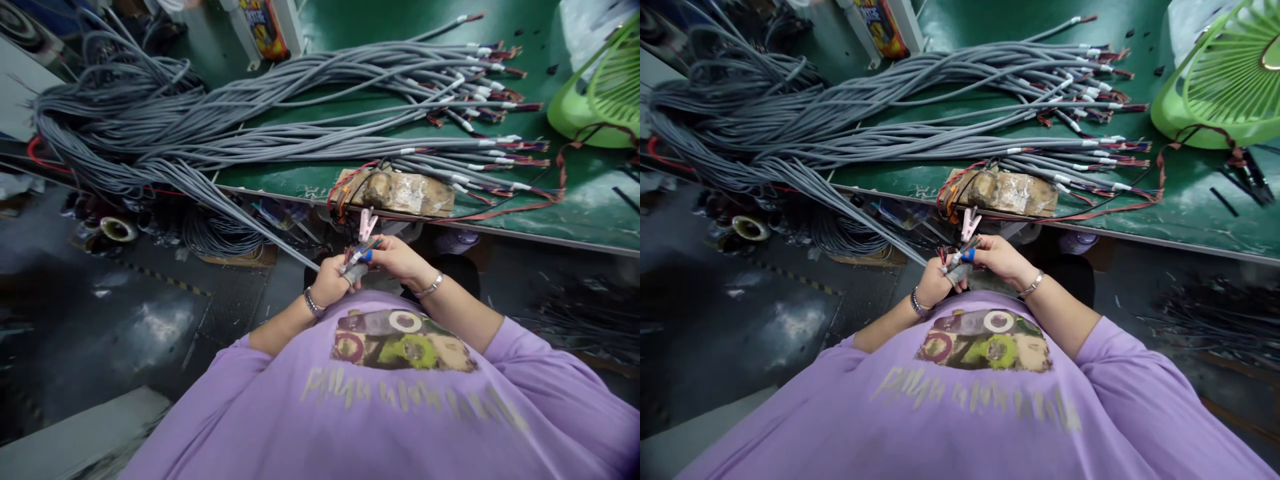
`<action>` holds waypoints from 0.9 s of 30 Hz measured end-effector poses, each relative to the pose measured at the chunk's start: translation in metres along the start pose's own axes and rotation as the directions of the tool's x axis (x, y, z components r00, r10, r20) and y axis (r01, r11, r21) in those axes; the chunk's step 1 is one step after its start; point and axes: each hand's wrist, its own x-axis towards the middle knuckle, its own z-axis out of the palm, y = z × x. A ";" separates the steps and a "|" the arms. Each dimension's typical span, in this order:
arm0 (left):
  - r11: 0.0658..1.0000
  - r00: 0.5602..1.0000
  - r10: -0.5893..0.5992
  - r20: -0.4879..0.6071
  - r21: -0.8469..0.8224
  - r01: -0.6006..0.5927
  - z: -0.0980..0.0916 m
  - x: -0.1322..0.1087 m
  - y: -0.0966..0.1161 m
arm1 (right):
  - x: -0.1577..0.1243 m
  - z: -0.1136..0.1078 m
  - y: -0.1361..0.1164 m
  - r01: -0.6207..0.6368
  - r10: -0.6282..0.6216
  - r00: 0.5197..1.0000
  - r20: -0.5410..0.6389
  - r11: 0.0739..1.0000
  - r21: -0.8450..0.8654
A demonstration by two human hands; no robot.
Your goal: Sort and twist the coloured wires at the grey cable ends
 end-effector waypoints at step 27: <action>0.955 0.957 0.068 -0.282 -0.259 -0.144 0.000 -0.005 -0.019 | -0.006 0.027 0.002 0.091 -0.091 0.978 -0.188 0.996 -0.012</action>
